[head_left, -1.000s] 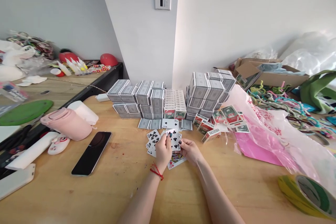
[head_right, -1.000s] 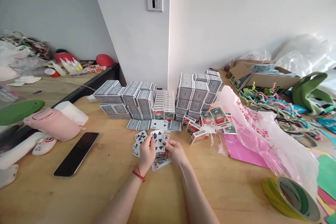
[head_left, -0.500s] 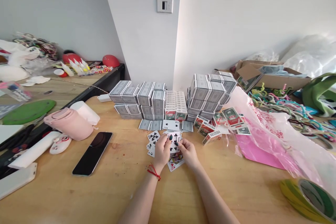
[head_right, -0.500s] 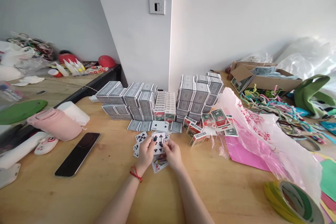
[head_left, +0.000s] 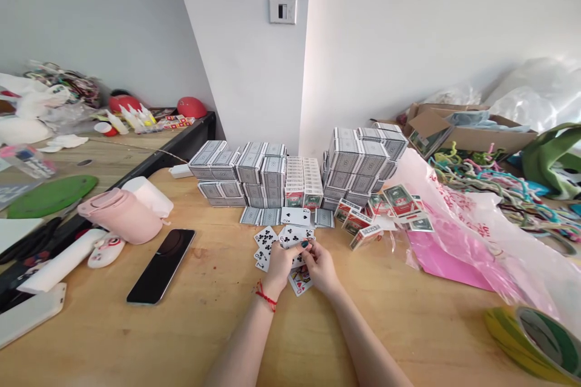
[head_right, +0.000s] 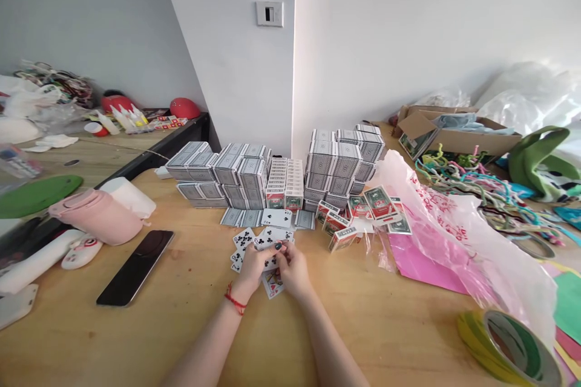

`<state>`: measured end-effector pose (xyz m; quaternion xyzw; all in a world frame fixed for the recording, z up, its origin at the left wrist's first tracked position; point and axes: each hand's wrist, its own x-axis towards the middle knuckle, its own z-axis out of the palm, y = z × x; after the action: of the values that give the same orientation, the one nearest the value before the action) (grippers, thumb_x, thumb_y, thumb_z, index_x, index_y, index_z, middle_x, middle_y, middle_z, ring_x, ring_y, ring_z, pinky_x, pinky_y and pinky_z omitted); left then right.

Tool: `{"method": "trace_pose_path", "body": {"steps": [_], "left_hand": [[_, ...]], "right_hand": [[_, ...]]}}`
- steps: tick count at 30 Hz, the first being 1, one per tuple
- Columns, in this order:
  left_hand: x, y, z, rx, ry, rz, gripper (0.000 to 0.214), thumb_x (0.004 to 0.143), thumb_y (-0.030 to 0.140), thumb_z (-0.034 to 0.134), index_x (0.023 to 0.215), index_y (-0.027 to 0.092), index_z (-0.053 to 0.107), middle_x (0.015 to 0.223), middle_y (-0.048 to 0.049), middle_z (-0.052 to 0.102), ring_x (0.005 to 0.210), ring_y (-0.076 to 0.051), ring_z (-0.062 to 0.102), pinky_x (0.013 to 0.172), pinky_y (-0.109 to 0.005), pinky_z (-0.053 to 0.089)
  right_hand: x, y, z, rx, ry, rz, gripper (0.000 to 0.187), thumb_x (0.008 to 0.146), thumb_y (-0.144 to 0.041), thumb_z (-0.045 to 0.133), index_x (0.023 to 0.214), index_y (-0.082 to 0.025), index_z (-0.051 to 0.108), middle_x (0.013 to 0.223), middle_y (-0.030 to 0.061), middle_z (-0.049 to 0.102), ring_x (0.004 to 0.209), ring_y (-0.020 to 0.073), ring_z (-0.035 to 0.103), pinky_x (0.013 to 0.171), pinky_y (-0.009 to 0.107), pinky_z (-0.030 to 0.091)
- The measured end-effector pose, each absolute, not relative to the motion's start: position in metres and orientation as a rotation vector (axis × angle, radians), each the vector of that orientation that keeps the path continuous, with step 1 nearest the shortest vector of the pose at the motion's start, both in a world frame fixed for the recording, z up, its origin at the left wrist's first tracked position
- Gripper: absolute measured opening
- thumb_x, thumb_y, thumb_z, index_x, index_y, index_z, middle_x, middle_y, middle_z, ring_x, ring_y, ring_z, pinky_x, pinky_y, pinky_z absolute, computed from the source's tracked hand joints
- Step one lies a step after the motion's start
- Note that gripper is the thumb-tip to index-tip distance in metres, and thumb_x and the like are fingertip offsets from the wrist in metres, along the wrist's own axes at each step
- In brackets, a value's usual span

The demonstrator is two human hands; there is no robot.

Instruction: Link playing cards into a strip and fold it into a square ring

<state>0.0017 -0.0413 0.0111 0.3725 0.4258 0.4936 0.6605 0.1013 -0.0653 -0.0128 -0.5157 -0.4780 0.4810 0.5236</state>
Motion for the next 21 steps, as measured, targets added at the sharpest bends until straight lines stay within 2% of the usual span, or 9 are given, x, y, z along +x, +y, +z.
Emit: {"method": "trace_pose_path", "body": {"steps": [9, 12, 16, 21], "left_hand": [[0.003, -0.038, 0.010, 0.792, 1.022, 1.141, 0.028, 0.057, 0.031, 0.071, 0.073, 0.008, 0.067, 0.061, -0.0078, 0.067, 0.062, -0.020, 0.062, 0.060, -0.030, 0.048], [0.002, -0.039, 0.010, 0.891, 1.023, 1.159, 0.031, 0.062, 0.036, 0.067, 0.078, 0.010, 0.065, 0.066, -0.0069, 0.066, 0.063, -0.018, 0.061, 0.060, -0.028, 0.047], [-0.003, -0.039, 0.008, 0.917, 0.978, 1.148, 0.035, 0.071, 0.045, 0.056, 0.078, 0.011, 0.061, 0.060, -0.0018, 0.059, 0.053, -0.011, 0.052, 0.052, -0.023, 0.042], [-0.012, -0.037, 0.006, 1.000, 0.993, 1.187, 0.030, 0.071, 0.037, 0.056, 0.086, 0.011, 0.062, 0.062, -0.0007, 0.055, 0.055, -0.010, 0.047, 0.051, -0.021, 0.038]], "right_hand": [[0.101, -0.064, -0.013, -1.218, -1.105, 1.232, 0.024, 0.070, -0.043, 0.059, 0.068, -0.020, 0.050, 0.054, -0.0036, 0.046, 0.044, 0.0107, 0.043, 0.041, 0.023, 0.038], [0.105, -0.062, -0.014, -1.221, -1.060, 1.279, 0.030, 0.068, -0.047, 0.060, 0.065, -0.020, 0.048, 0.052, -0.0043, 0.046, 0.041, 0.0104, 0.043, 0.040, 0.023, 0.038], [0.114, -0.060, -0.014, -1.186, -0.982, 1.338, 0.036, 0.065, -0.051, 0.063, 0.061, -0.019, 0.046, 0.047, -0.0055, 0.046, 0.037, 0.0093, 0.041, 0.038, 0.023, 0.035], [0.119, -0.060, -0.015, -1.154, -0.924, 1.336, 0.035, 0.065, -0.050, 0.064, 0.062, -0.018, 0.049, 0.047, -0.0052, 0.047, 0.039, 0.0087, 0.040, 0.040, 0.022, 0.033]]}}
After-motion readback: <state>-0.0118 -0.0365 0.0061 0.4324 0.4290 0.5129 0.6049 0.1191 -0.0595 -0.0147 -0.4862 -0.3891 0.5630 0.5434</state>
